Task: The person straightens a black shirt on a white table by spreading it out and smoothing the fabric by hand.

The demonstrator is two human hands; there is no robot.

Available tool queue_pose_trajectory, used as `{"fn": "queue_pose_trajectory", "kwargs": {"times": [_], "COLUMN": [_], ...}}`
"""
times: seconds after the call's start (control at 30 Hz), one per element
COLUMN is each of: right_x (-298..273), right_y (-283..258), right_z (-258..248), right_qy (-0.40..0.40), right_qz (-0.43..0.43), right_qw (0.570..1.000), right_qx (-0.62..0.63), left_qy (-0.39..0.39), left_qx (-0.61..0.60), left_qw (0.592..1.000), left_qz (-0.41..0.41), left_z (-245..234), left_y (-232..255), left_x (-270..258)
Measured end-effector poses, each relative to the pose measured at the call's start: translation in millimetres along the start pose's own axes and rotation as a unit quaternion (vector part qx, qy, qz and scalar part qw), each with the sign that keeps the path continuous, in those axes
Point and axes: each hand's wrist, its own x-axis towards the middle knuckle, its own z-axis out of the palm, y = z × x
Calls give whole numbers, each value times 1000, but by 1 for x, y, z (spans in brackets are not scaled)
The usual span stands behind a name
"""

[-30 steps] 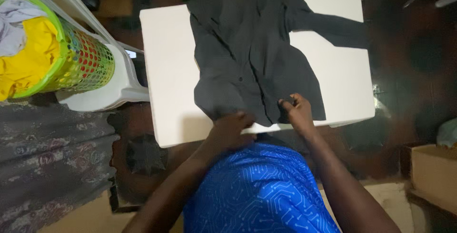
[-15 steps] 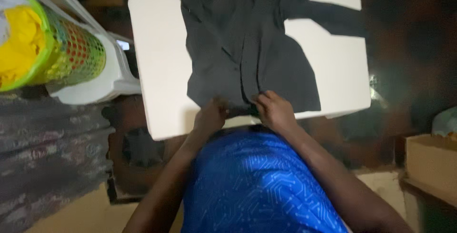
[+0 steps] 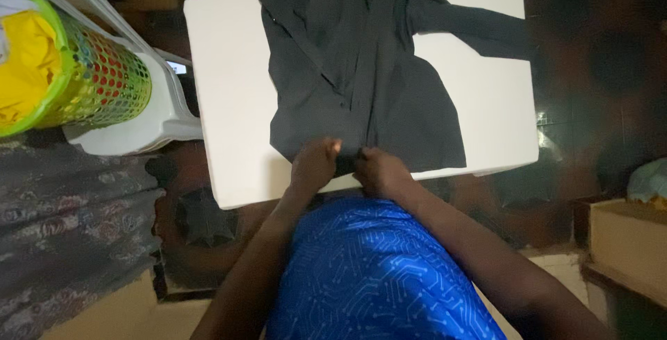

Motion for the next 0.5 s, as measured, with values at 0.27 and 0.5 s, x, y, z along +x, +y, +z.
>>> {"fn": "queue_pose_trajectory", "kwargs": {"times": [0.27,0.5], "right_x": [36,115], "right_y": [37,75], "right_z": [3,31], "right_qy": [163,373], "right_qz": [167,133], "right_qw": [957,918], "right_qx": [170,28], "left_qy": [152,99], "left_qx": [18,52], "left_qw": [981,991], "left_qz": [117,78], "left_z": [6,39], "left_y": [-1,-26], "left_x": [62,113]}}
